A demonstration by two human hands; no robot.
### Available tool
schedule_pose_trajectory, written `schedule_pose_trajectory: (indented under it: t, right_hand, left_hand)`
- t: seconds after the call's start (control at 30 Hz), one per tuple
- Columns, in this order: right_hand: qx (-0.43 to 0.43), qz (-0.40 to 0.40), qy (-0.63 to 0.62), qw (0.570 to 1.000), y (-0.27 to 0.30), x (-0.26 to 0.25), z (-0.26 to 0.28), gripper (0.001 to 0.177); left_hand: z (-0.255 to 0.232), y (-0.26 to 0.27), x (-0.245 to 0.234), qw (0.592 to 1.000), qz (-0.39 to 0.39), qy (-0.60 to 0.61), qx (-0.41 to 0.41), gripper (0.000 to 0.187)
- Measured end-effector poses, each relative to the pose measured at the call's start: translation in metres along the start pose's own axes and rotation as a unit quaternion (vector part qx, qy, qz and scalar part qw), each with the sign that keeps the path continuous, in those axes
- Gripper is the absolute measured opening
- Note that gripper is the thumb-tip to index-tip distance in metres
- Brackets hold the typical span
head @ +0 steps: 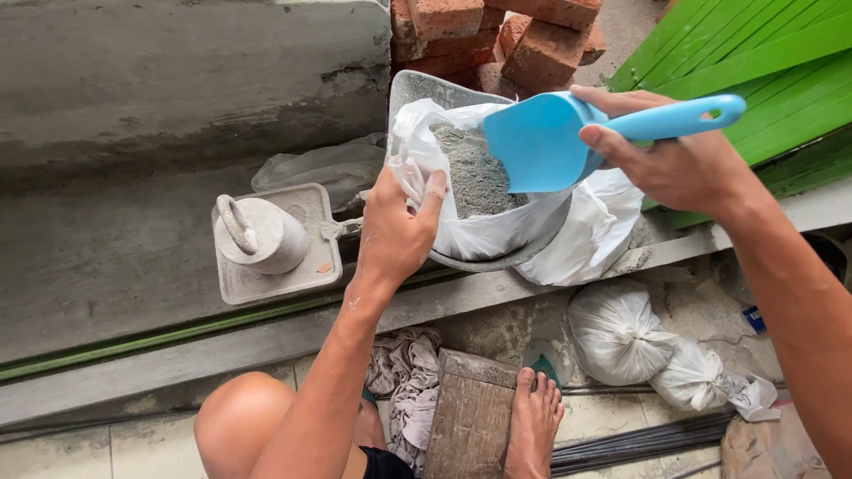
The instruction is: Transferring grey powder from one plastic bag to another using a blue plastic scoop
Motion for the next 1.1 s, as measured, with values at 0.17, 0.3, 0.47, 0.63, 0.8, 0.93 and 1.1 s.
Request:
schedule_pose_trajectory:
  t: [0.17, 0.3, 0.47, 0.63, 0.8, 0.93, 1.1]
  right_hand:
    - [-0.135, -0.040, 0.011, 0.990, 0.006, -0.007, 0.021, 0.054]
    - [-0.084, 0.010, 0.010, 0.996, -0.002, 0.020, 0.018, 0.052]
    - [-0.047, -0.060, 0.005, 0.997, 0.001, 0.004, 0.020, 0.050]
    - [-0.076, -0.071, 0.010, 0.995, 0.008, 0.027, 0.012, 0.053]
    - [-0.020, -0.104, -0.032, 0.994, 0.017, 0.054, -0.001, 0.052]
    - [0.053, -0.159, -0.100, 0.981, 0.016, 0.070, -0.030, 0.041]
    - [0.072, -0.184, -0.192, 0.961, 0.011, 0.097, -0.028, 0.044]
  left_hand:
    - [-0.010, 0.000, -0.006, 0.999, -0.012, 0.017, 0.048, 0.033]
    - [-0.015, 0.002, -0.005, 0.997, -0.018, 0.035, 0.066, 0.032]
    - [-0.008, 0.000, 0.004, 0.998, 0.019, 0.040, 0.042, 0.028]
    - [-0.006, 0.001, 0.003, 0.999, 0.024, 0.006, 0.044, 0.030]
    - [-0.007, 0.003, 0.005, 0.997, 0.056, -0.027, 0.040, 0.030]
    - [-0.004, 0.003, 0.005, 0.998, 0.066, -0.001, -0.017, 0.025]
    - [-0.006, 0.002, 0.007, 0.996, 0.084, -0.010, -0.019, 0.030]
Point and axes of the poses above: each hand's wrist, its own y-axis away from the middle knuckle, its own x-axis out of the palm, z = x × y, the point moved 7 cm from there along -y, towards the middle knuckle, and after that the axes turned 1 degree about -z, right-handed, at the moved point
